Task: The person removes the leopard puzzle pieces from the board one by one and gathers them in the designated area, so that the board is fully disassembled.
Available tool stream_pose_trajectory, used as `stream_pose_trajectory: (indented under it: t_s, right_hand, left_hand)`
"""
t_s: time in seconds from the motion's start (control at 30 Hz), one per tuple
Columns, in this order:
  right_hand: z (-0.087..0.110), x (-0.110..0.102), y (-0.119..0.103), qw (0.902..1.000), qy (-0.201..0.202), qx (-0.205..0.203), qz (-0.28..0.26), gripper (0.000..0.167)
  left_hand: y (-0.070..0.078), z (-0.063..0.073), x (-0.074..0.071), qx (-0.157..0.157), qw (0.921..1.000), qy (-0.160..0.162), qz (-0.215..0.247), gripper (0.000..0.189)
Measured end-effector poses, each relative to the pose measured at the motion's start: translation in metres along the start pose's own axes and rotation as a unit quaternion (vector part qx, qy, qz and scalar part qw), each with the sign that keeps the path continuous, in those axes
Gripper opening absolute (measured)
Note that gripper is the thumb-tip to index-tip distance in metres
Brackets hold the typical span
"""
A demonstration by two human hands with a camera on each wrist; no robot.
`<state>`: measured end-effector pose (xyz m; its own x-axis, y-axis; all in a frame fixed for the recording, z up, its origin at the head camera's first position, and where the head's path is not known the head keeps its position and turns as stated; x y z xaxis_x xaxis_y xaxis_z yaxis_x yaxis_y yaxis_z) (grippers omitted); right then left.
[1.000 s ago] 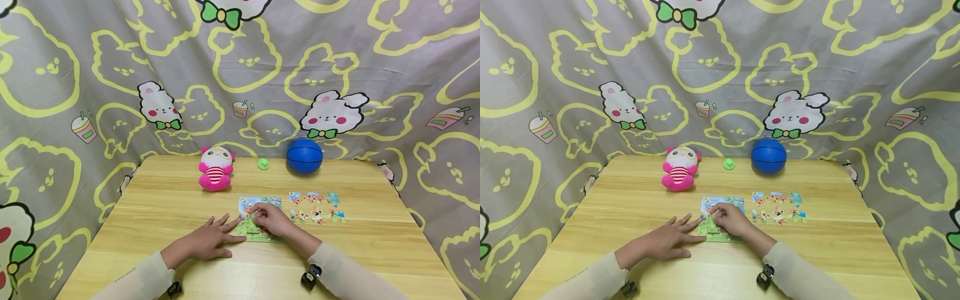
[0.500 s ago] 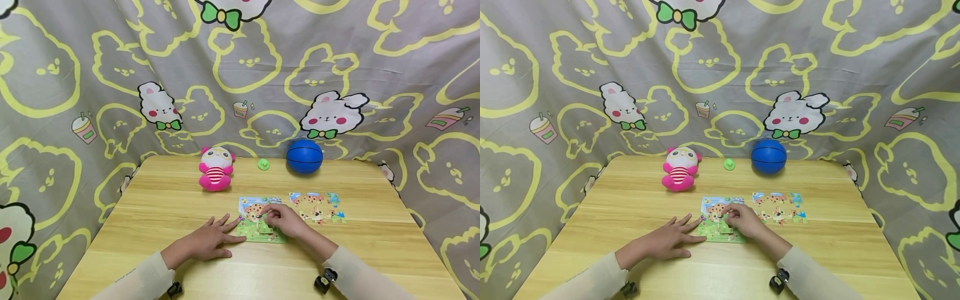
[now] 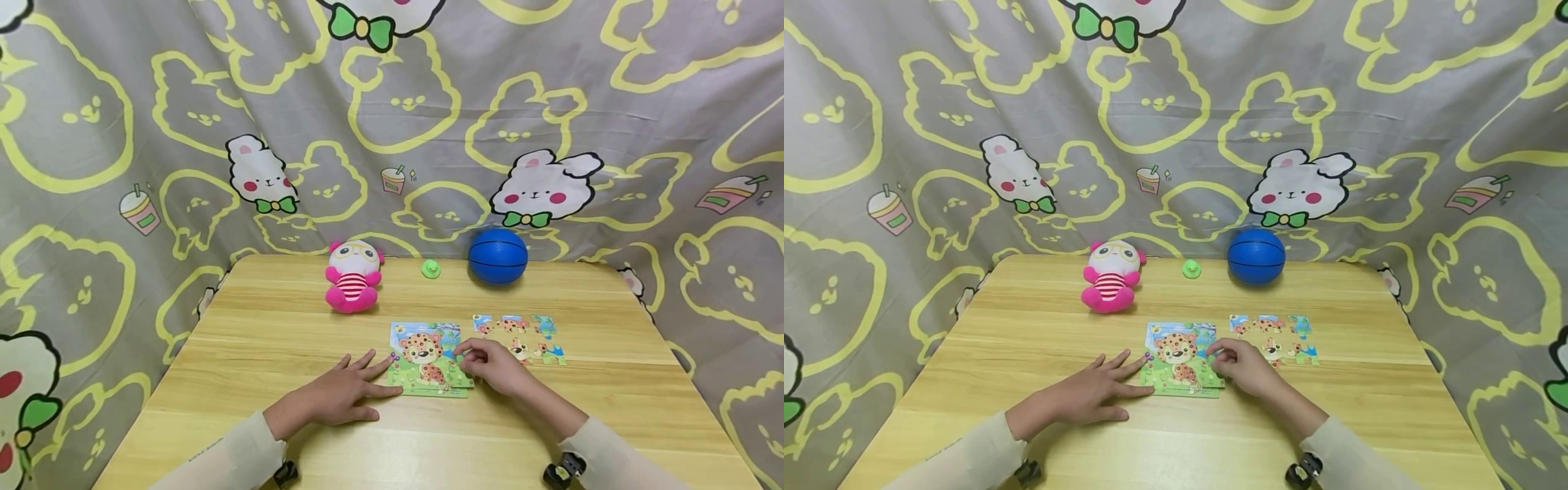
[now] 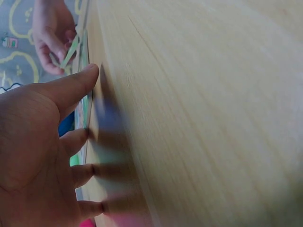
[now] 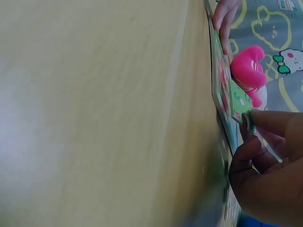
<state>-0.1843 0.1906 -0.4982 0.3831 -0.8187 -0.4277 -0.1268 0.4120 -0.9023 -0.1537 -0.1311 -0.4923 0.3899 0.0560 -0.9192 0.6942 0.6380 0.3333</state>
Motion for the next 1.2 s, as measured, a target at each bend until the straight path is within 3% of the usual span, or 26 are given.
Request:
stream_pose_trajectory:
  t_s: [0.57, 1.2]
  right_hand:
    - [0.029, -0.025, 0.02, 0.9993, 0.013, 0.026, 0.022, 0.024]
    - [0.037, -0.025, 0.03, 0.9947, 0.054, 0.032, 0.081, 0.021]
  left_hand:
    - [-0.001, 0.0, 0.001, -0.004, 1.0, 0.0, -0.001, 0.054]
    - [-0.001, 0.0, 0.001, -0.004, 1.0, 0.002, 0.008, 0.054]
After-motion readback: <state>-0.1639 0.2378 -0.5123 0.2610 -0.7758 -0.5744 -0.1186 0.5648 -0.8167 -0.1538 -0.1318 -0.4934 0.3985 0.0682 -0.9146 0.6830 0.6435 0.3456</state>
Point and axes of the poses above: each hand's wrist, its own z-axis away from the middle knuckle, its own x-axis out of the palm, y = z × x, the point moved 3 cm from there along -z, towards the middle knuckle, and after that the axes turned 2 degrees about y, right-handed, at the moved point
